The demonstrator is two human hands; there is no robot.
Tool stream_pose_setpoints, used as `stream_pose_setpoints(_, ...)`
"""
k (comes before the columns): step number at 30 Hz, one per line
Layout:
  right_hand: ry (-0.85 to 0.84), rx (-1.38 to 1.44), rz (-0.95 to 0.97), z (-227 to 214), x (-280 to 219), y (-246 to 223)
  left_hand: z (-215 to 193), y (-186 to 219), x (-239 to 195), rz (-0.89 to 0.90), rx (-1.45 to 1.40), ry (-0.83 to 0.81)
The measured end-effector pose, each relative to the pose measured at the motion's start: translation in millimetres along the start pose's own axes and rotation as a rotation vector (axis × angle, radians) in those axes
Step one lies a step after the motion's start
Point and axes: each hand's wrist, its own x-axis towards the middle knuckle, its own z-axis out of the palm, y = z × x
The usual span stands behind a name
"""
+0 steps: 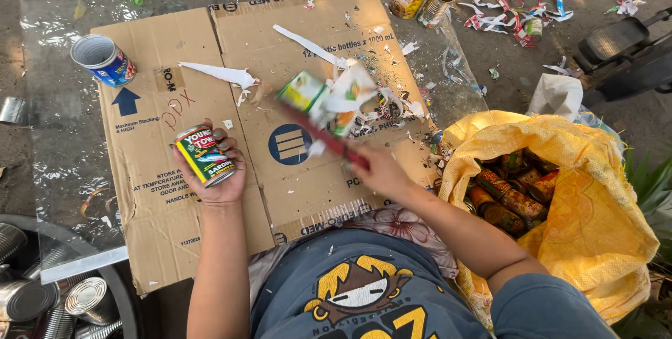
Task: Removing labels from metal cans using a knife and placing the cleaned cans into a collection bag
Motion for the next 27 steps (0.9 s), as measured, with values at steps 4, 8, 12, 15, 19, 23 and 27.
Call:
stream_pose_setpoints(4,0.278,-0.090,0.101,-5,26,32,-5,-3,3,-0.014,0.061,0.043)
stream_pose_setpoints(8,0.308,0.024,-0.036,-2,40,-28,3,-7,5,-0.015,0.089,0.071)
stream_pose_setpoints(12,0.078,0.079,-0.194,52,76,-72,-5,-5,3,-0.002,0.101,0.072)
stream_pose_setpoints(15,0.041,-0.061,-0.323,92,109,-64,-1,-3,-3,-0.011,0.164,0.096)
stream_pose_setpoints(19,0.113,-0.094,-0.181,68,134,-44,3,-7,0,-0.010,0.097,0.092)
stream_pose_setpoints(23,0.361,-0.059,0.041,21,129,12,5,-7,3,-0.025,0.145,0.145)
stream_pose_setpoints(27,0.519,-0.008,0.162,-12,115,54,-1,-11,13,-0.051,0.272,0.240)
